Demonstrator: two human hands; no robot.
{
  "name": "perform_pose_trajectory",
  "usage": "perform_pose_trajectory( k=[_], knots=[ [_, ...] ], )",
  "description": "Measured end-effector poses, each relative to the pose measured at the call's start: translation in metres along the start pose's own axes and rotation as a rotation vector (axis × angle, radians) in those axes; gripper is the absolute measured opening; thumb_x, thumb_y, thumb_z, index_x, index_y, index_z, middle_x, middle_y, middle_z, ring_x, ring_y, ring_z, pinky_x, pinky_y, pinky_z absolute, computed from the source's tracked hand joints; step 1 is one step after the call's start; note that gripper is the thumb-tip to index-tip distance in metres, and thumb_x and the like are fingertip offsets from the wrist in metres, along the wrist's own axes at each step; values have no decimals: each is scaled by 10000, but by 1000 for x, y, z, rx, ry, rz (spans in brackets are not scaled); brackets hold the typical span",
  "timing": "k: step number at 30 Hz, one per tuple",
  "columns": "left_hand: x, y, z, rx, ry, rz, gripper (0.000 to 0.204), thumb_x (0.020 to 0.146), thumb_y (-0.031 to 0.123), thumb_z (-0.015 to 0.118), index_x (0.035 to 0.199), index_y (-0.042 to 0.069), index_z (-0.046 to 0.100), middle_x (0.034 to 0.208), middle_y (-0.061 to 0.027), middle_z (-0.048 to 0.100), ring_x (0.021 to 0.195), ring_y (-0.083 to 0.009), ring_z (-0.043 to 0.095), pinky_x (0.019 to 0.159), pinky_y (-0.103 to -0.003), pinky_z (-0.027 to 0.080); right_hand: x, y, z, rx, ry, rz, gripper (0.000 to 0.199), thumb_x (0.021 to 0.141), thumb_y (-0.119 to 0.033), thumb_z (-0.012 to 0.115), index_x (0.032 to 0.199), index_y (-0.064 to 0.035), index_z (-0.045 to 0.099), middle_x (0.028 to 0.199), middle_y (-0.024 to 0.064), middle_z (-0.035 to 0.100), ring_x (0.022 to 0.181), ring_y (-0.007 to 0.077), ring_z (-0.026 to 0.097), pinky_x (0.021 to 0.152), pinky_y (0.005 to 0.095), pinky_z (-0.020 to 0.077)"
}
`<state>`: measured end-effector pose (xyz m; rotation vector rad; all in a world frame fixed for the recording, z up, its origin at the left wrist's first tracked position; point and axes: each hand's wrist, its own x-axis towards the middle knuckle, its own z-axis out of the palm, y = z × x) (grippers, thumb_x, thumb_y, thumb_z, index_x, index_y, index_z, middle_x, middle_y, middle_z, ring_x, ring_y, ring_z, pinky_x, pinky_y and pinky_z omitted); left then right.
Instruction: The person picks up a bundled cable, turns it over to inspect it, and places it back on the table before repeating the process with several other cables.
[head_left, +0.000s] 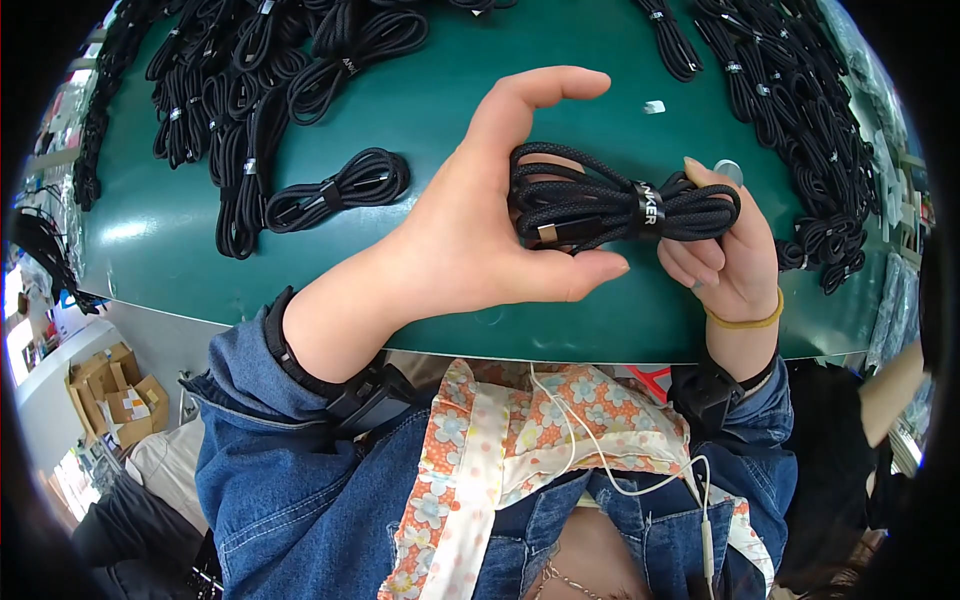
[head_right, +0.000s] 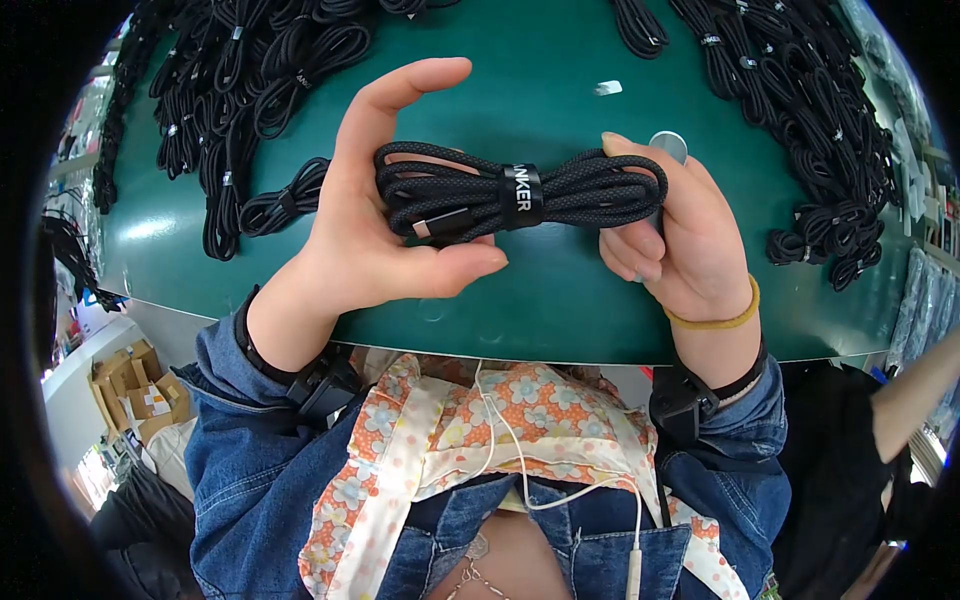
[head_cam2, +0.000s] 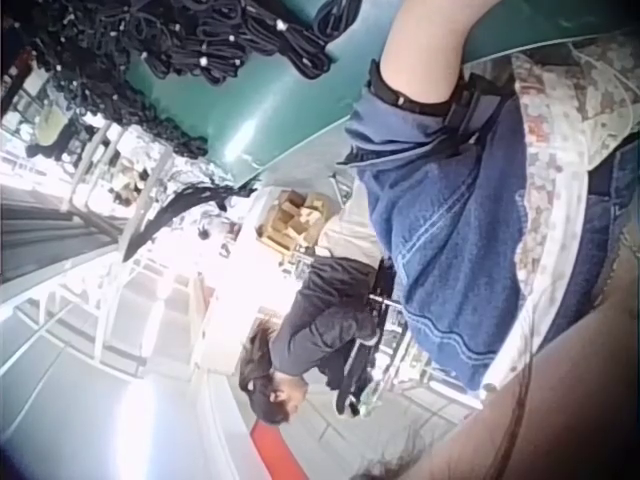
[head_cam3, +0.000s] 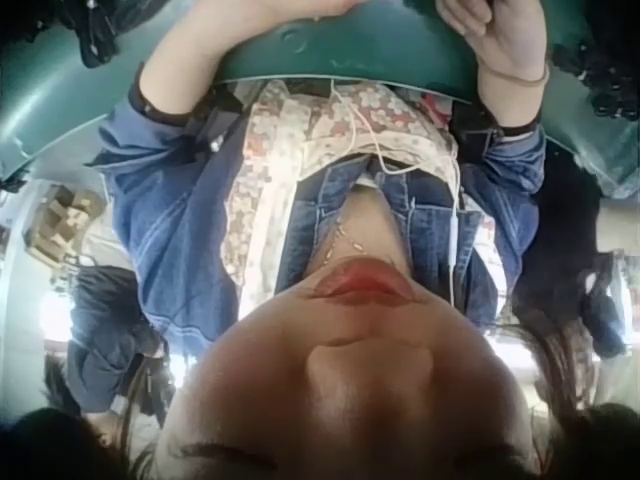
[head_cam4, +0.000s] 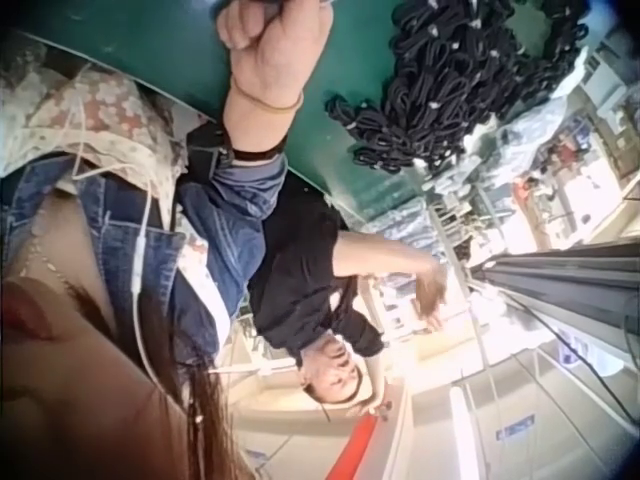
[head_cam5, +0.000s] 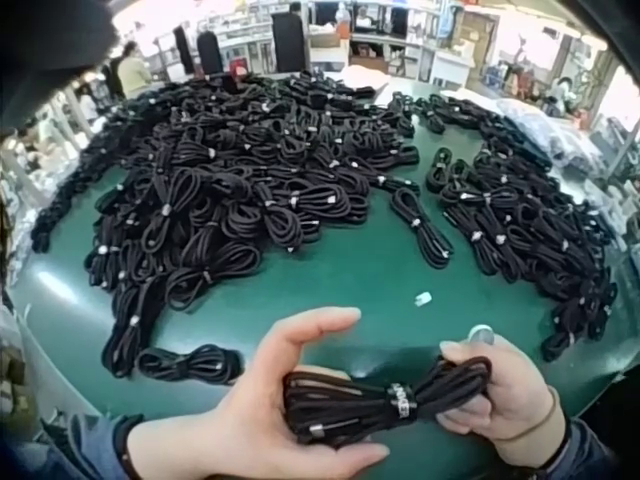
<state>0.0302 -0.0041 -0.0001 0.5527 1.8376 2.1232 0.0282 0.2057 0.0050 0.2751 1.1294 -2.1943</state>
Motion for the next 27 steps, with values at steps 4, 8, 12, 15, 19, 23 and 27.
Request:
perform_pose_trajectory(
  k=[4,8,12,15,19,23,27],
  knots=[
    [1,-2,-2,-4,-20,12,865,566,-4,711,1242,14,170,692,-60,570,594,-102,565,533,-184,431,1,1,0,24,-27,2,330,893,-198,341,621,-70,479,372,-16,321,284,85,291,307,220,259],
    [1,-2,-4,7,-35,33,844,586,-3,707,1238,12,171,709,-70,569,602,-100,564,536,-185,430,2,3,0,52,-61,-11,294,877,-197,384,645,-52,491,402,-4,364,289,80,301,309,216,264],
    [4,-6,-15,323,-35,247,742,596,-6,704,1199,13,272,741,-89,565,641,-116,569,532,-188,433,-3,2,21,-370,274,-411,243,853,-195,437,698,-24,511,473,23,429,312,65,329,316,199,262],
    [10,-1,-26,658,-121,530,652,592,27,722,1139,14,367,865,-114,543,747,-150,559,591,-219,443,-13,-7,20,-762,186,-542,202,834,-187,469,830,9,519,585,59,492,348,52,362,341,188,274],
    [-2,20,-20,547,-135,297,598,555,82,745,1072,21,451,1040,-124,472,908,-212,499,729,-290,423,-19,-10,1,-580,54,-677,243,855,-167,420,1002,19,472,740,120,549,366,47,346,379,176,286],
    [-8,46,-57,1032,-120,182,637,526,116,747,1085,36,451,1120,-106,413,979,-234,445,807,-329,372,-30,-49,-39,-46,86,-987,294,868,-141,379,1117,15,403,937,197,545,380,47,315,413,176,295],
    [-33,46,-77,1445,-57,-39,640,498,112,740,1071,49,462,1055,-92,463,997,-233,433,817,-335,357,-27,-62,-35,-22,284,-1098,310,876,-134,358,1152,5,379,1039,238,509,395,45,296,424,176,289]
  ],
)
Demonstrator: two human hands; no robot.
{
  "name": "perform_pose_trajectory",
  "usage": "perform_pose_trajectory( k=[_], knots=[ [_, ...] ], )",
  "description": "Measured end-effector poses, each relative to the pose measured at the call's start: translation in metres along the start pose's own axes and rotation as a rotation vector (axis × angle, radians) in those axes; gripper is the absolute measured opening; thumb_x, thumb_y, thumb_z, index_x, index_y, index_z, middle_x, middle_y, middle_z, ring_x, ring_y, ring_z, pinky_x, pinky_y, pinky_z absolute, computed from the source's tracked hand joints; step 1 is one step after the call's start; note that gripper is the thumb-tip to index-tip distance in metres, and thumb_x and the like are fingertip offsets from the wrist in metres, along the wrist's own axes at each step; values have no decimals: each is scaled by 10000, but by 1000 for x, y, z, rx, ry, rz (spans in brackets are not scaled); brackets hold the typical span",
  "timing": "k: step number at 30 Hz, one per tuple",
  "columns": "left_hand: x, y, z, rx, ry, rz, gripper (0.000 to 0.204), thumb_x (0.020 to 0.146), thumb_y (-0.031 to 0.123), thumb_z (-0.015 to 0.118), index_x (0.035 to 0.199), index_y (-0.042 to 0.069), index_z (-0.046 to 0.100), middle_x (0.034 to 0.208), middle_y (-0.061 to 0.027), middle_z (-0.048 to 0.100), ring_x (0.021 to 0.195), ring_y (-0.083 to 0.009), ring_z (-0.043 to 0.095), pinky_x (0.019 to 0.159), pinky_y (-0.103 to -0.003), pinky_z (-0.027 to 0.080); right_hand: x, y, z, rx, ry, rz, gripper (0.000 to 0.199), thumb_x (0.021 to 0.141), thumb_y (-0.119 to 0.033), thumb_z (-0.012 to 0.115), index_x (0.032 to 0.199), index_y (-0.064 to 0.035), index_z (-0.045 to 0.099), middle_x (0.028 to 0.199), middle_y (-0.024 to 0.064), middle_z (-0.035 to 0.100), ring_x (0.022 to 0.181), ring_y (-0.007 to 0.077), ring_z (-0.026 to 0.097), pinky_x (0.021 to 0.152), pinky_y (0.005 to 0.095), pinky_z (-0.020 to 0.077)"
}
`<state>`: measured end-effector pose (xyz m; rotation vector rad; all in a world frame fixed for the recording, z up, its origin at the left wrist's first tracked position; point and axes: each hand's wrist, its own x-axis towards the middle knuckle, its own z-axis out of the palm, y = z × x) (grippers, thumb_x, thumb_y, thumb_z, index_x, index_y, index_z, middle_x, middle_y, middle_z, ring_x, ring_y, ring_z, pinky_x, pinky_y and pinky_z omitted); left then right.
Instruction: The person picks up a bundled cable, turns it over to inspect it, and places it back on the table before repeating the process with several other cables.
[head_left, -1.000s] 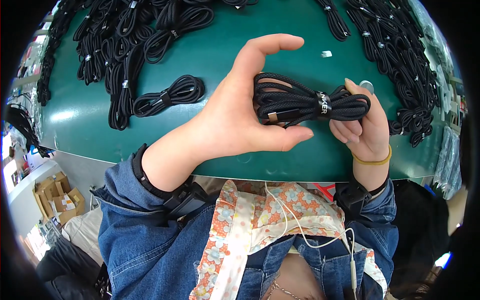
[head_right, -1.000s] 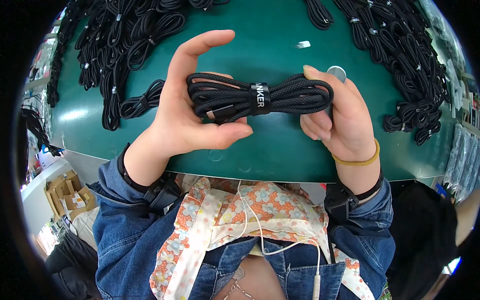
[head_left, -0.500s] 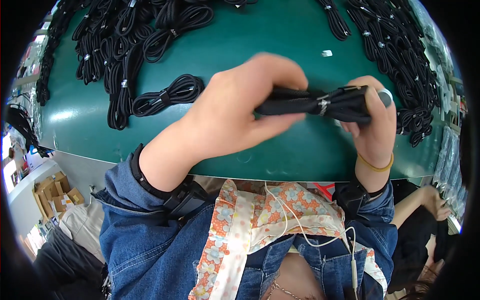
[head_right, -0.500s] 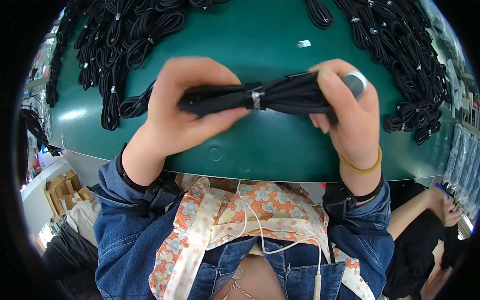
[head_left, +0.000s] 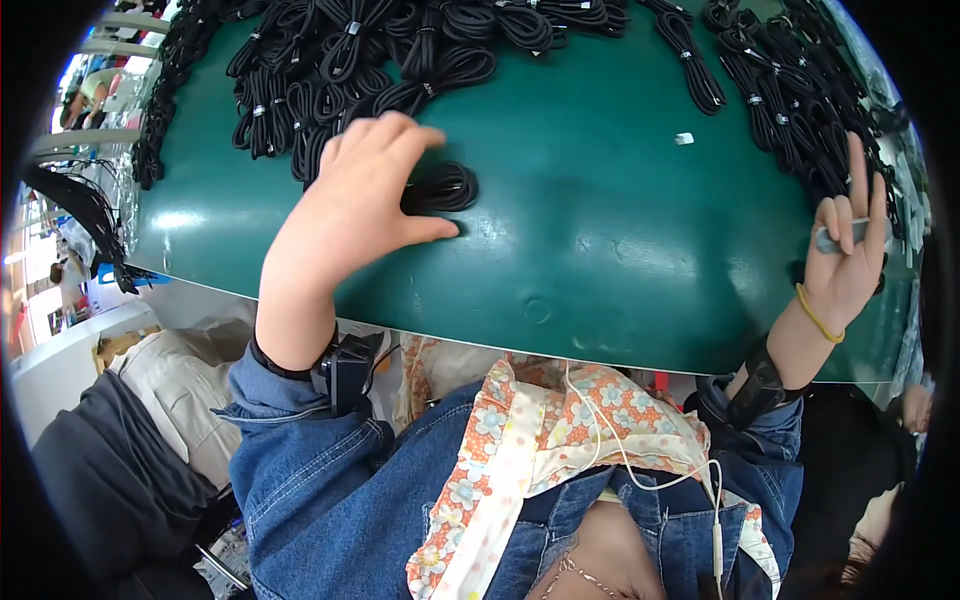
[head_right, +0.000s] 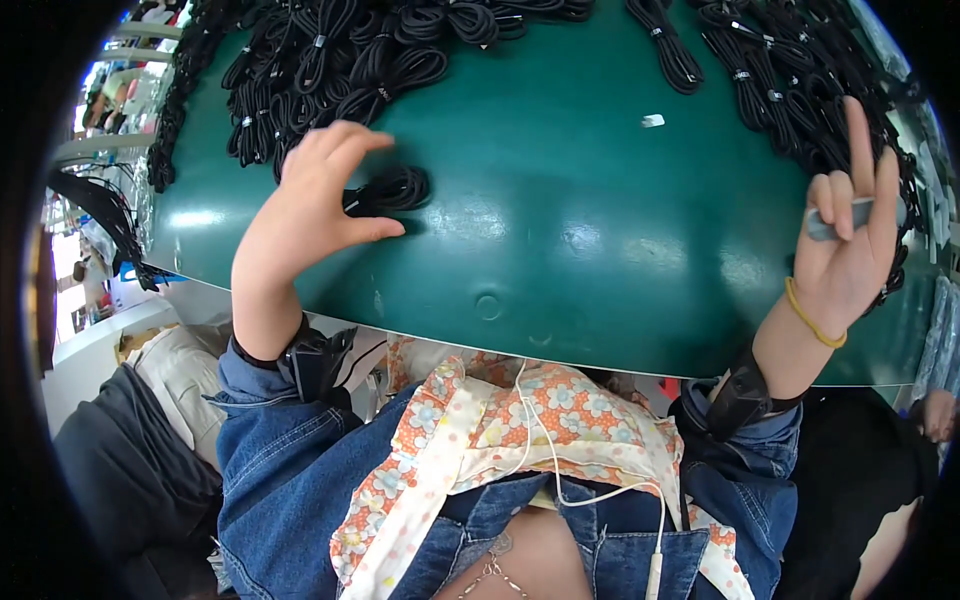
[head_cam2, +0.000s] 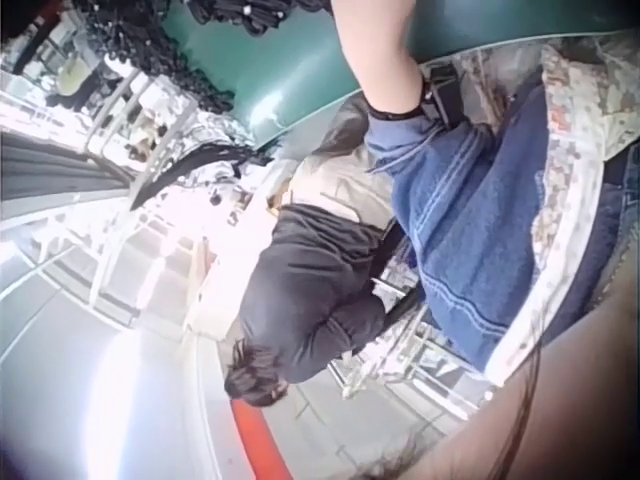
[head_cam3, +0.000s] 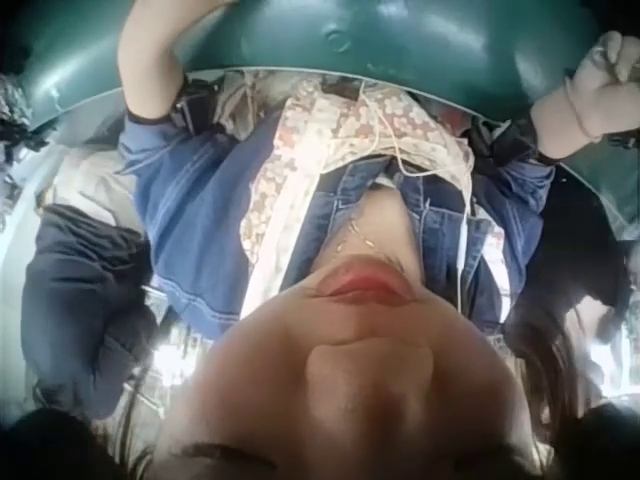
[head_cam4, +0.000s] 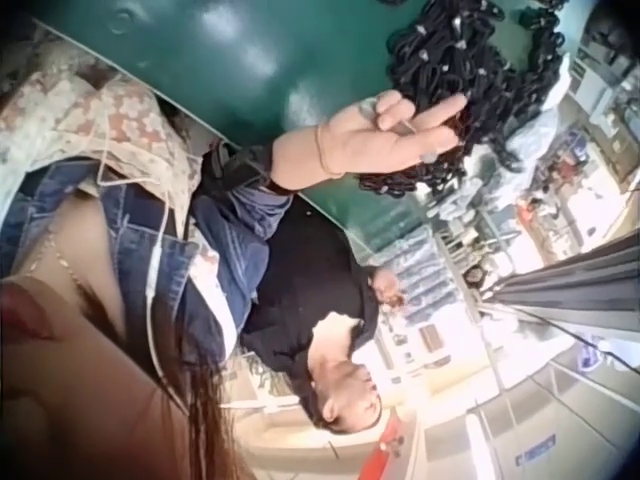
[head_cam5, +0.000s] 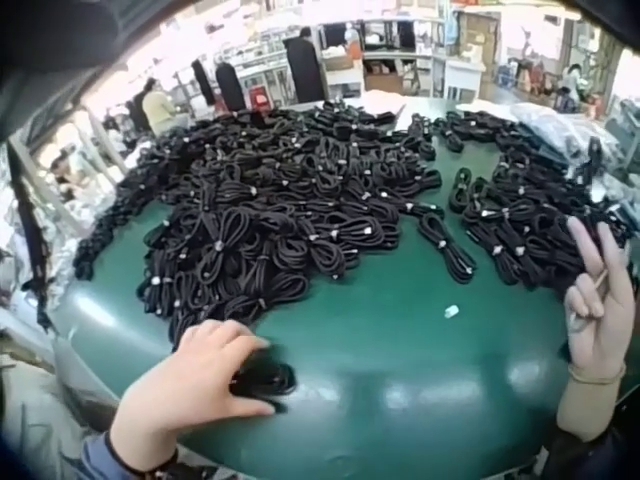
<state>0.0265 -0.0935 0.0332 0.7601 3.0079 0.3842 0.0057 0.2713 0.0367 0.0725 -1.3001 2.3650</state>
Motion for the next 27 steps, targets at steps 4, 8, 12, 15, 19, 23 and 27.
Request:
perform_pose_trajectory(
  k=[4,8,12,15,19,23,27],
  knots=[
    [0,-3,8,146,-155,8,620,497,68,726,1057,52,461,985,-77,501,929,-208,482,752,-311,390,-10,13,11,-131,-70,71,313,870,-123,368,1149,18,380,1070,236,492,410,38,303,433,184,294],
    [14,14,3,-359,167,142,534,536,9,682,1023,31,465,935,-85,524,854,-180,527,697,-278,433,-22,22,25,-288,-156,138,323,851,-88,385,1151,31,375,1103,223,471,407,32,294,415,178,283],
    [32,44,13,-1245,370,215,462,594,-27,620,1023,20,454,964,-119,508,811,-167,547,672,-248,463,-37,41,49,-328,-481,190,480,787,-162,495,1193,38,335,1113,200,464,392,19,292,403,143,255],
    [39,56,30,-1592,265,169,461,623,-13,622,1043,13,433,1008,-151,479,841,-188,543,708,-250,469,-43,46,53,-225,-669,180,594,678,-99,590,1199,36,340,1084,200,485,404,-4,292,403,127,242],
    [40,61,44,-1831,198,23,520,623,4,639,1083,21,396,1048,-163,455,826,-198,547,699,-271,472,-47,41,49,-313,-746,166,673,603,-21,642,1199,47,335,1076,208,484,476,16,388,454,134,314],
    [42,68,49,-2110,122,135,461,672,-101,565,1079,14,382,1068,-147,492,917,-189,539,767,-283,464,-52,42,44,-386,-736,49,675,585,35,653,1182,66,340,1064,214,487,680,101,513,592,188,413],
    [38,65,49,-2080,61,206,468,679,-102,561,1089,21,371,1089,-178,474,912,-214,546,772,-316,474,-54,42,43,-313,-768,-16,641,587,62,654,1154,86,356,1059,217,485,899,198,522,751,267,429]
  ],
)
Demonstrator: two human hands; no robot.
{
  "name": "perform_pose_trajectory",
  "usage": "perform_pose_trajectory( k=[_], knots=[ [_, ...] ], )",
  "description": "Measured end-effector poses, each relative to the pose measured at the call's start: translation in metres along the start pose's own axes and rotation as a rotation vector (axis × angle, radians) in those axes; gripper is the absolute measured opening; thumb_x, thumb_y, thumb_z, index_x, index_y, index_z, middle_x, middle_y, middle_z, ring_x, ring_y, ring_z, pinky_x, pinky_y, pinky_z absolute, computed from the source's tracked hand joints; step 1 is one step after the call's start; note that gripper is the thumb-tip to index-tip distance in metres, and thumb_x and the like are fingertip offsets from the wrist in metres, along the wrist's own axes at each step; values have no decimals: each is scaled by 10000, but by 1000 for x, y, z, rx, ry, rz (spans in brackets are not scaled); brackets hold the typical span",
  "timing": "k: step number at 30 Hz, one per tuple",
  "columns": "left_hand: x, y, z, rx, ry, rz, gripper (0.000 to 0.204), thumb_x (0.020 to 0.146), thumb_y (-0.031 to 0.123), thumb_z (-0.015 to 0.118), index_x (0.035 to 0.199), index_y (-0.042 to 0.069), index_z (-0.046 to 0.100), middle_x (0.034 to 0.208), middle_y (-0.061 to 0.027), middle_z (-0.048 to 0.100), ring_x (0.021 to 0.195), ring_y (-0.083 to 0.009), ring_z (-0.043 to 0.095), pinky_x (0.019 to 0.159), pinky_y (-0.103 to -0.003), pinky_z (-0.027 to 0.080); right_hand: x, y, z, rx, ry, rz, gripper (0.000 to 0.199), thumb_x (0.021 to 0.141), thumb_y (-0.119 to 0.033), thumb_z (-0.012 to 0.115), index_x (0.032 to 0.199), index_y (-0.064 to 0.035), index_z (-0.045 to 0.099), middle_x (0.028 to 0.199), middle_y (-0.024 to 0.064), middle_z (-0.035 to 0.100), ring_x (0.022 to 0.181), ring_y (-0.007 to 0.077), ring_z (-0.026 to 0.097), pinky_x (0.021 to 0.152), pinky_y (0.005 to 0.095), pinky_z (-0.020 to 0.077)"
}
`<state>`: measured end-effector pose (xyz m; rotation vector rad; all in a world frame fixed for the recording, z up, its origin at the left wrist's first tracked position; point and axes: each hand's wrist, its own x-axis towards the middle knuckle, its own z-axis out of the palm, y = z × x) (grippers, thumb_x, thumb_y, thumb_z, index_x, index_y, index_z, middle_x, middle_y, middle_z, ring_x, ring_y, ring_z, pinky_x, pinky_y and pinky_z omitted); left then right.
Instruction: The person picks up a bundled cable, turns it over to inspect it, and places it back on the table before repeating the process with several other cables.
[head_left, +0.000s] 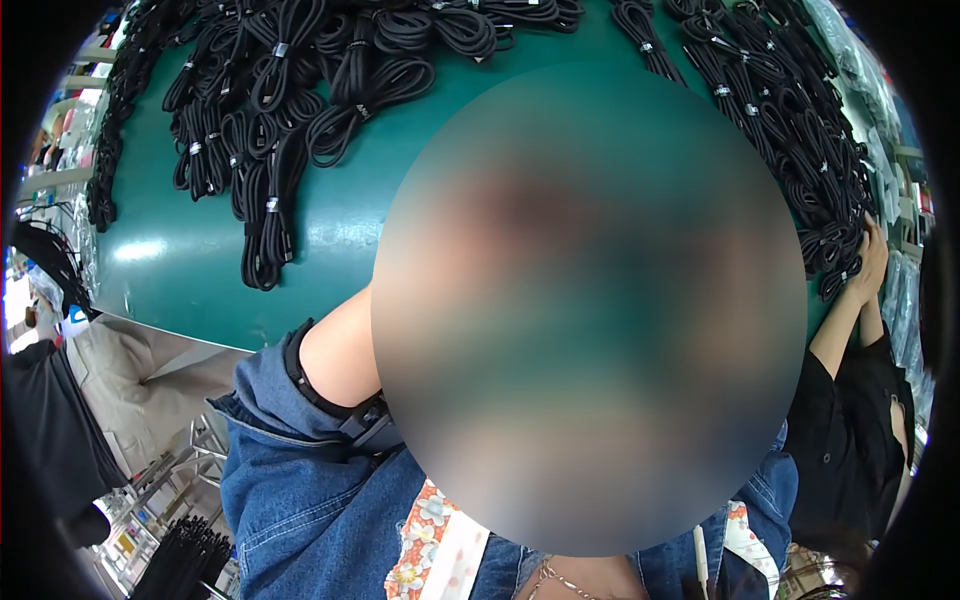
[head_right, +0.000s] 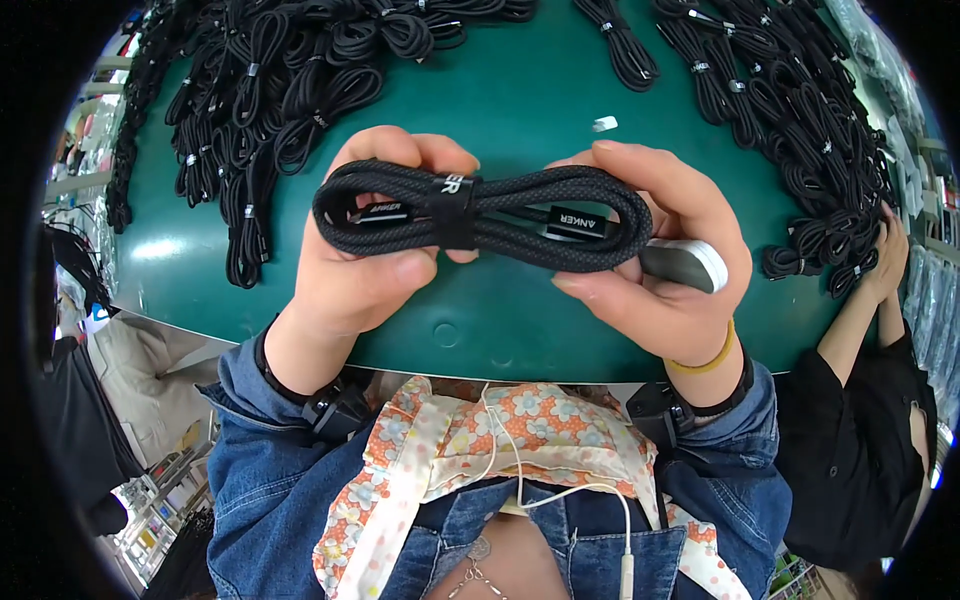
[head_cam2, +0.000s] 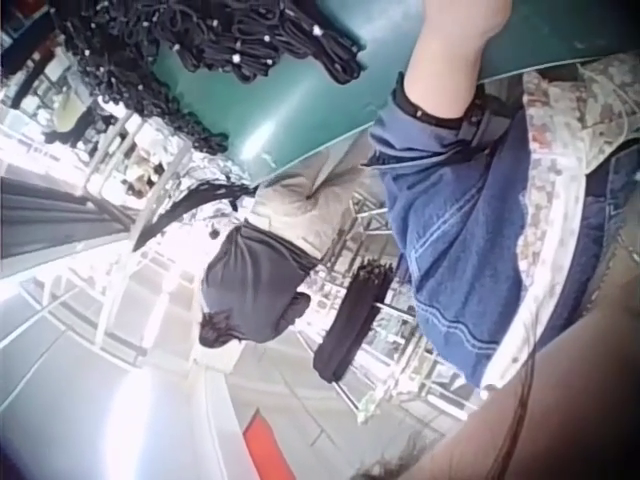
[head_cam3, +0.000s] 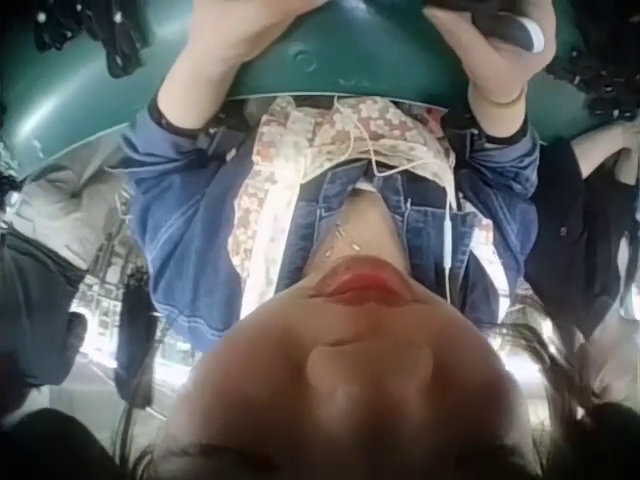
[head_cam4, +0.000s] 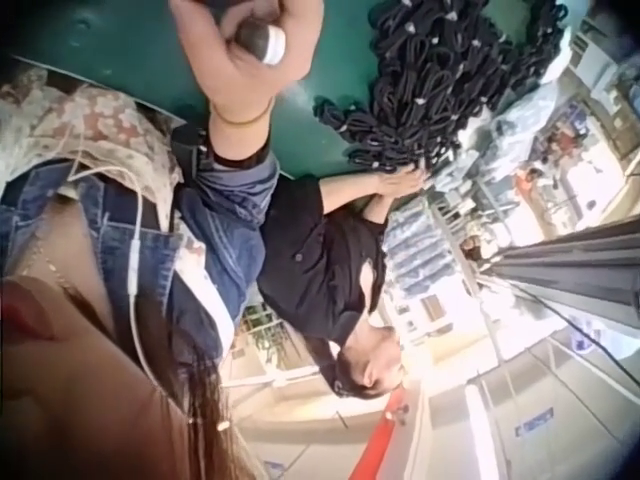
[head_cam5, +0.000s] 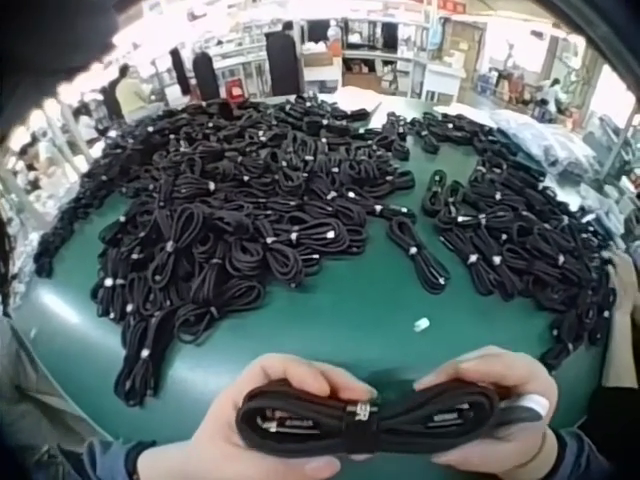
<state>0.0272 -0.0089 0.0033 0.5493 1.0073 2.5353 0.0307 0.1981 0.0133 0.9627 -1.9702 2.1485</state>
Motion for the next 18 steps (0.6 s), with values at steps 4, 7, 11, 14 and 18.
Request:
perform_pose_trajectory(
  k=[4,7,11,14,18],
  knots=[
    [1,-1,7,80,52,1,563,638,-54,598,1134,35,349,1115,-194,422,849,-220,547,703,-307,475,1,-4,3,-49,30,-57,569,605,36,658,1108,91,398,1018,199,508,899,199,528,748,264,434],
    [2,-4,9,150,92,108,587,632,-44,605,1154,13,341,1089,-193,446,791,-220,565,663,-295,480,-2,-9,3,-101,97,39,447,647,-34,646,1031,85,450,923,174,538,791,167,539,661,228,432],
    [0,7,10,319,146,-53,570,653,11,620,1152,-31,347,1011,-178,507,704,-217,587,615,-279,487,-7,-12,-4,-73,193,364,337,755,-232,547,891,73,504,690,121,548,556,119,496,485,188,379],
    [-3,10,4,290,154,-178,501,676,25,625,1108,-46,384,940,-151,544,675,-208,595,608,-277,492,-8,-10,-5,14,202,582,494,835,-415,409,851,74,480,524,80,500,388,90,402,373,185,307],
    [-2,3,-3,88,119,-184,367,720,44,616,1033,-47,446,867,-116,573,678,-196,599,622,-284,497,-9,-8,-1,201,187,637,527,864,-441,301,768,45,480,460,62,457,377,93,395,369,195,306]
  ],
)
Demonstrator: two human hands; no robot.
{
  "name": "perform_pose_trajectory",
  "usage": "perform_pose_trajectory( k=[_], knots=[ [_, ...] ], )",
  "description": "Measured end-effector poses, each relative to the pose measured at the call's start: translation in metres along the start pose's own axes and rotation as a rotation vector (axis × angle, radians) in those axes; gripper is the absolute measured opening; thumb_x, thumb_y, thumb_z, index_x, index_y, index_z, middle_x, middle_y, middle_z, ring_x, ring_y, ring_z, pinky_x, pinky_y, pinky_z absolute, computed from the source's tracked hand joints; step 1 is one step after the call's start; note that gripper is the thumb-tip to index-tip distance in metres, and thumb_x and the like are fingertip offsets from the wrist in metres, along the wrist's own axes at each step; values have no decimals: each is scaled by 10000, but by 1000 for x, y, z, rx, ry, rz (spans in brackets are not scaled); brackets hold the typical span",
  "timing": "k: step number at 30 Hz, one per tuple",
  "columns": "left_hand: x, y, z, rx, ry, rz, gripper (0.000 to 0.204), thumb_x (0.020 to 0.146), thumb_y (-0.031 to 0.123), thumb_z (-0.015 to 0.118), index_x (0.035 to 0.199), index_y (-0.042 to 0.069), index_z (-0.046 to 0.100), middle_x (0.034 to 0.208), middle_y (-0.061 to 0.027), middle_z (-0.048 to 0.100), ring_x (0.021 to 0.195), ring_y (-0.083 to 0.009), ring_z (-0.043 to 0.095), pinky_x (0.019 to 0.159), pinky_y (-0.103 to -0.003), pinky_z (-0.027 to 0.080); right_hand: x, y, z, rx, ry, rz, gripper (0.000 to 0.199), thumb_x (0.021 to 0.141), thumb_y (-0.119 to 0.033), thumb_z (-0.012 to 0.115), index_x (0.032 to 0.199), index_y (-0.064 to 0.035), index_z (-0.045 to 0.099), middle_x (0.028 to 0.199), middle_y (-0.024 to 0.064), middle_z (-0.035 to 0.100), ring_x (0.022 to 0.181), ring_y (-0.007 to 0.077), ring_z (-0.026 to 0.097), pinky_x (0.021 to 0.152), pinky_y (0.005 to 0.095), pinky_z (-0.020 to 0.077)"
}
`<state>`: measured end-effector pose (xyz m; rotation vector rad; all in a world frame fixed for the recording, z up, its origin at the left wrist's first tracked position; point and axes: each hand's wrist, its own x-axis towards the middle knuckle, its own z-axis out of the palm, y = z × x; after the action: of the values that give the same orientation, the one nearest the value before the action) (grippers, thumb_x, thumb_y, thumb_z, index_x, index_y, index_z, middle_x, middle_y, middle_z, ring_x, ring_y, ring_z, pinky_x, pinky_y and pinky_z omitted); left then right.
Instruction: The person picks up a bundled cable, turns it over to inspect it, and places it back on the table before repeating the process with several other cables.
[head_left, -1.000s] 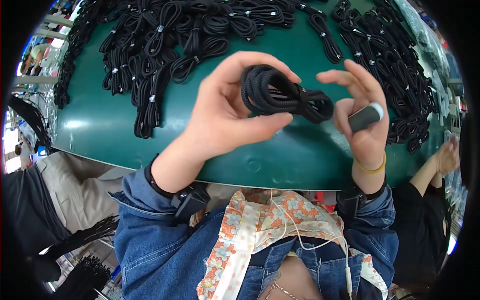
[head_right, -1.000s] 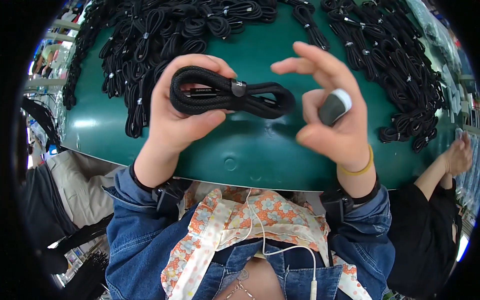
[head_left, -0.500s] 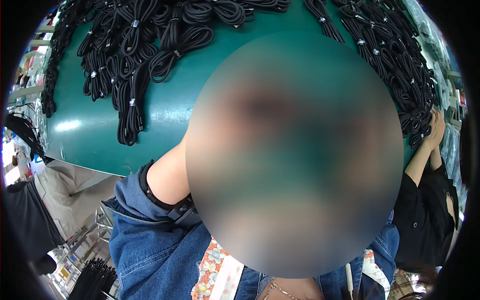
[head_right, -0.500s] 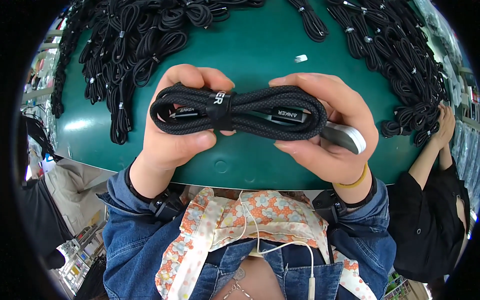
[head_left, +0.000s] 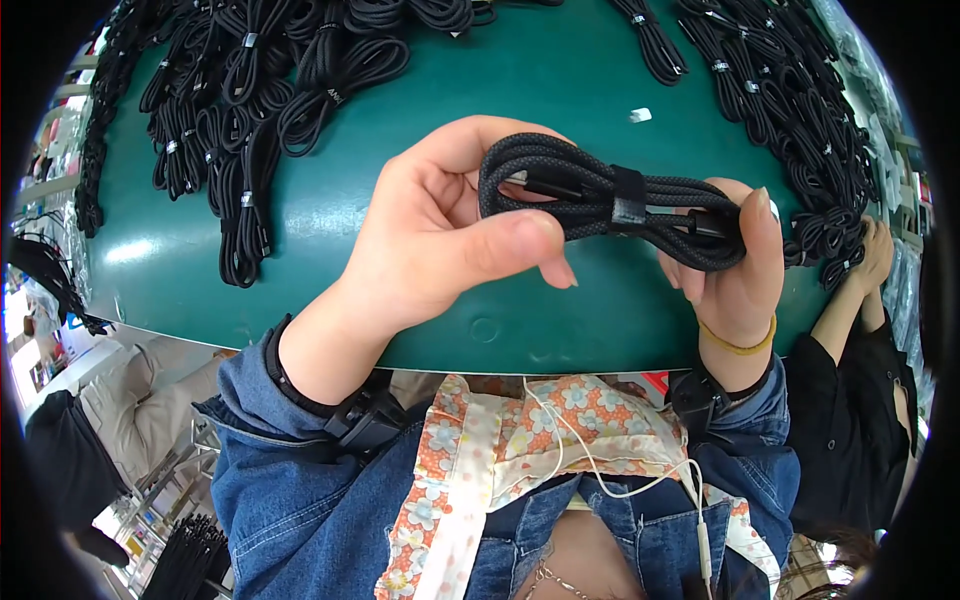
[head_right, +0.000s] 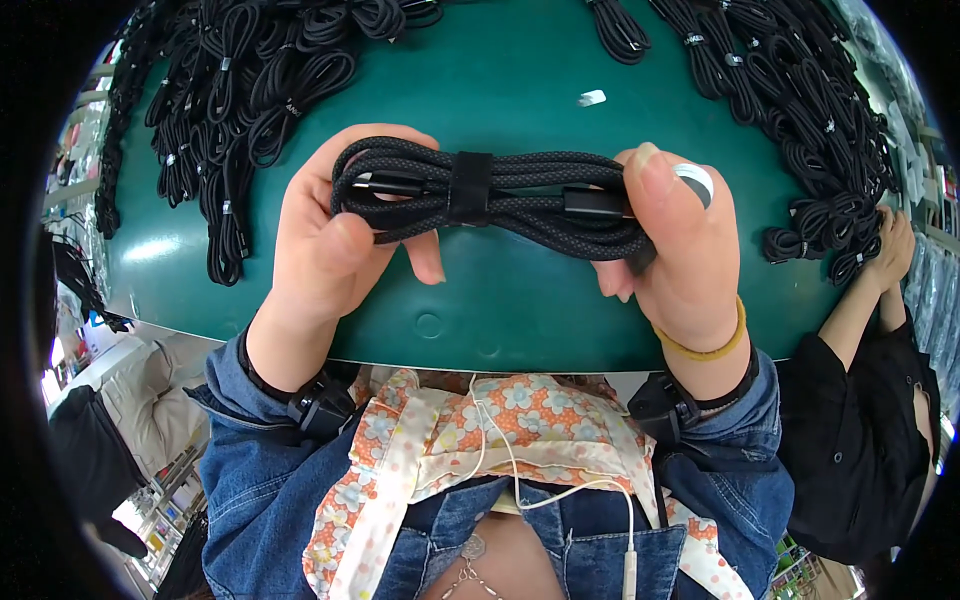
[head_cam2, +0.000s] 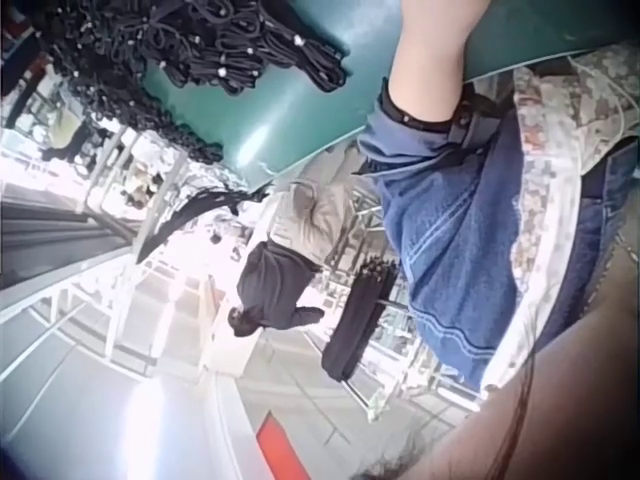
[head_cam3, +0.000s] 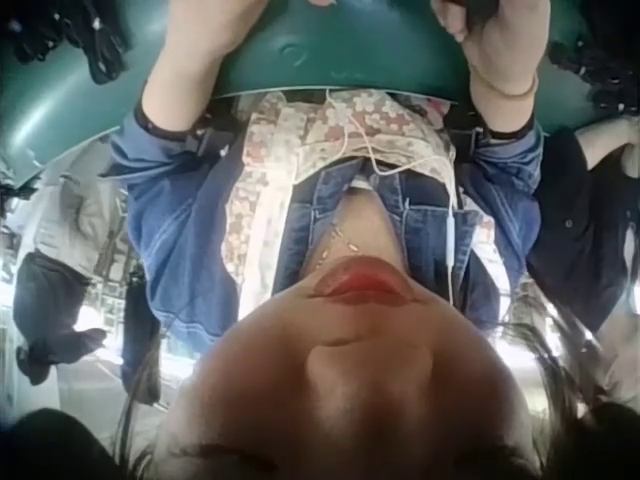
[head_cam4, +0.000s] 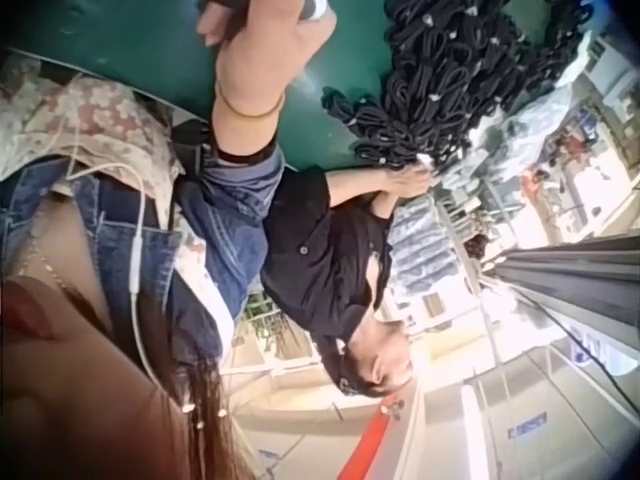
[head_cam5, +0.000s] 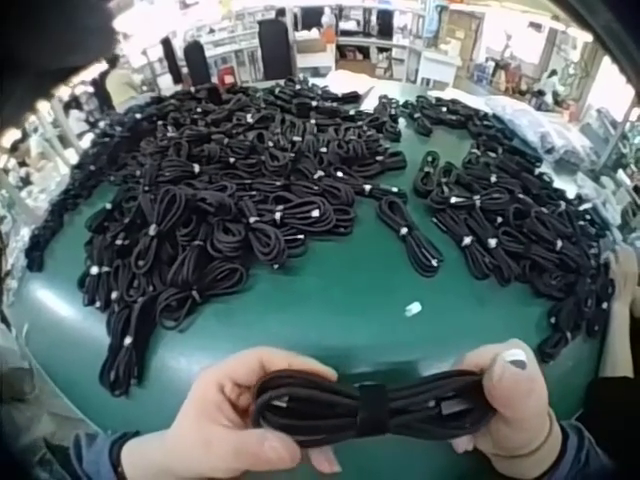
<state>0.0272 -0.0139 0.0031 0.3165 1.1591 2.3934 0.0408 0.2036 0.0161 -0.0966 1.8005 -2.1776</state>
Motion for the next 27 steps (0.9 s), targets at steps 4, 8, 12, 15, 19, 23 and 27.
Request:
perform_pose_trajectory(
  k=[4,8,12,15,19,23,27],
  knots=[
    [1,-6,-1,17,-41,36,456,762,240,576,1067,-52,405,885,-146,564,640,-221,596,583,-293,490,-3,3,1,64,74,-52,466,809,-407,460,676,36,521,497,75,486,368,100,424,342,197,312],
    [1,-4,3,129,-58,51,645,774,456,512,1119,-60,335,898,-196,549,578,-259,587,527,-313,483,-5,3,4,-2,59,-126,523,799,-453,459,711,58,527,531,88,503,367,100,430,333,197,319],
    [-1,-1,3,118,-108,64,638,783,463,489,1122,-51,323,903,-212,540,579,-288,586,531,-329,484,-7,6,5,-26,73,-162,567,791,-483,455,741,77,529,562,97,515,369,100,438,327,195,322],
    [-2,-2,2,91,-156,44,625,786,456,486,1120,-46,324,906,-217,534,578,-302,585,537,-337,485,-8,6,2,-20,44,-155,592,794,-501,431,723,79,524,540,89,510,366,91,438,318,192,314],
    [-4,-4,5,-87,-168,3,572,785,419,507,1119,-12,335,909,-226,522,581,-315,584,539,-347,488,-7,3,3,-60,42,-111,622,796,-532,395,704,70,522,514,78,502,358,85,429,319,189,308],
    [-2,-5,2,-217,-268,-67,530,761,378,555,1102,27,353,928,-237,505,600,-320,584,546,-354,493,-7,3,7,-50,105,-25,647,794,-559,363,699,61,519,497,73,498,345,79,416,323,184,306],
    [-4,-5,2,-290,-270,-119,511,716,321,626,1070,50,377,939,-239,492,646,-321,585,561,-354,494,-5,8,-3,156,-36,-56,579,802,-507,413,708,53,522,509,73,508,375,81,433,356,188,324]
  ],
)
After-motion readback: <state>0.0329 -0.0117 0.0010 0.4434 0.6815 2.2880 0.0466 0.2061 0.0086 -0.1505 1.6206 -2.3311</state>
